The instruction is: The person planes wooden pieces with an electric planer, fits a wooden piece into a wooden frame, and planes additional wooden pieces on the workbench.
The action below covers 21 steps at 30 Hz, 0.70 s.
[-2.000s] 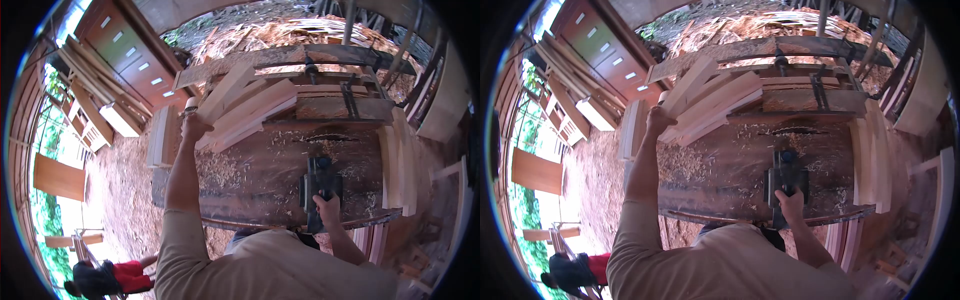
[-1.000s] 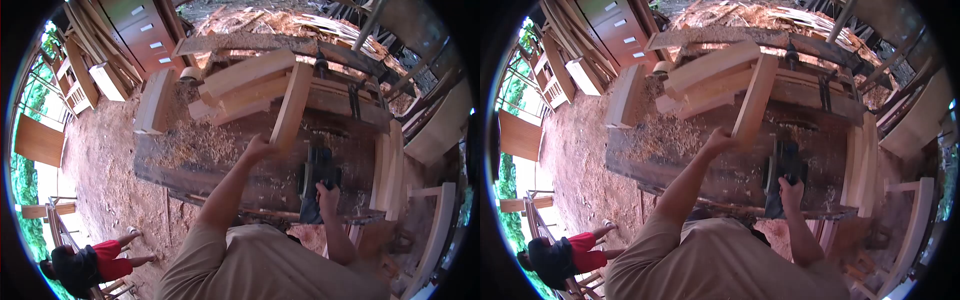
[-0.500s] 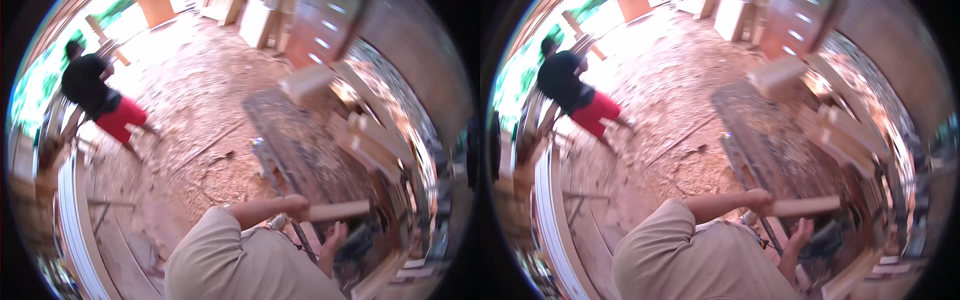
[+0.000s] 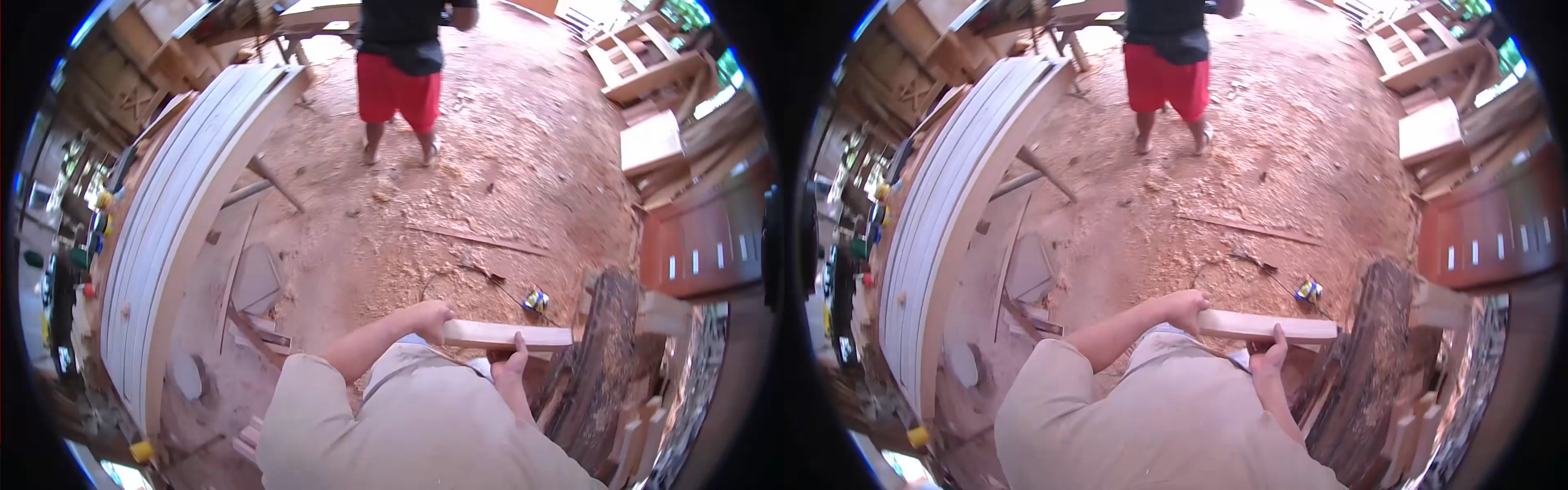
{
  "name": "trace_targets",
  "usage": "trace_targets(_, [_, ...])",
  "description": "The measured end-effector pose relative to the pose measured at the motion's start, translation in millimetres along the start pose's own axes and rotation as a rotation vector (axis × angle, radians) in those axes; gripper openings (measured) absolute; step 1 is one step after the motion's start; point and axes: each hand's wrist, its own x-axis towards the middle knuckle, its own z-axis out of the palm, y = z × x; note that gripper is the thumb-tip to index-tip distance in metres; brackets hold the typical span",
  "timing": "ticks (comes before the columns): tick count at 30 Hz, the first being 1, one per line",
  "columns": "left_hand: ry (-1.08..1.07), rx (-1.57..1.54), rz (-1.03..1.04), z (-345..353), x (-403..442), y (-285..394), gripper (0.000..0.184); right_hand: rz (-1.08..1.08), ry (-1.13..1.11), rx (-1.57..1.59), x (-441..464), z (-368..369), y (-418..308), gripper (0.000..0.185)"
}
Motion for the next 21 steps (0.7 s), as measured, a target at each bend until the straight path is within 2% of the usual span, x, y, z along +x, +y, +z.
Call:
trace_targets(2, [-0.048,-0.082,-0.246,-33,-11,-14,0.045,-0.061,-0.158,-0.124,11,48,-12,0.024])
trace_targets(5, [-0.039,-0.243,-0.28,-50,-9,-20,0.045,-0.092,-0.268,-0.207,16,93,-31,0.029])
trace_targets(9, [0.126,-0.364,-0.272,-60,10,-11,0.046,-0.139,-0.328,-0.303,25,156,-50,0.033])
trace_targets(12, [0.254,-0.409,-0.268,-81,30,-6,0.06,-0.099,-0.462,-0.312,43,190,-58,0.039])
trace_targets(13, [0.288,-0.43,-0.236,-92,36,-10,0.065,-0.092,-0.437,-0.315,44,205,-58,0.041])
trace_targets(14, [0.282,-0.545,-0.232,-103,46,-13,0.073,-0.1,-0.467,-0.309,48,217,-58,0.043])
trace_targets(15, [0.234,-0.511,-0.21,-113,57,-16,0.073,-0.103,-0.494,-0.306,55,226,-59,0.046])
trace_targets(17, [0.233,-0.747,-0.277,-132,83,-25,0.074,-0.129,-0.5,-0.246,66,242,-71,0.048])
trace_targets(21, [0.138,-0.562,-0.151,-157,166,-55,0.077,-0.216,-0.53,-0.156,101,260,-123,0.049])
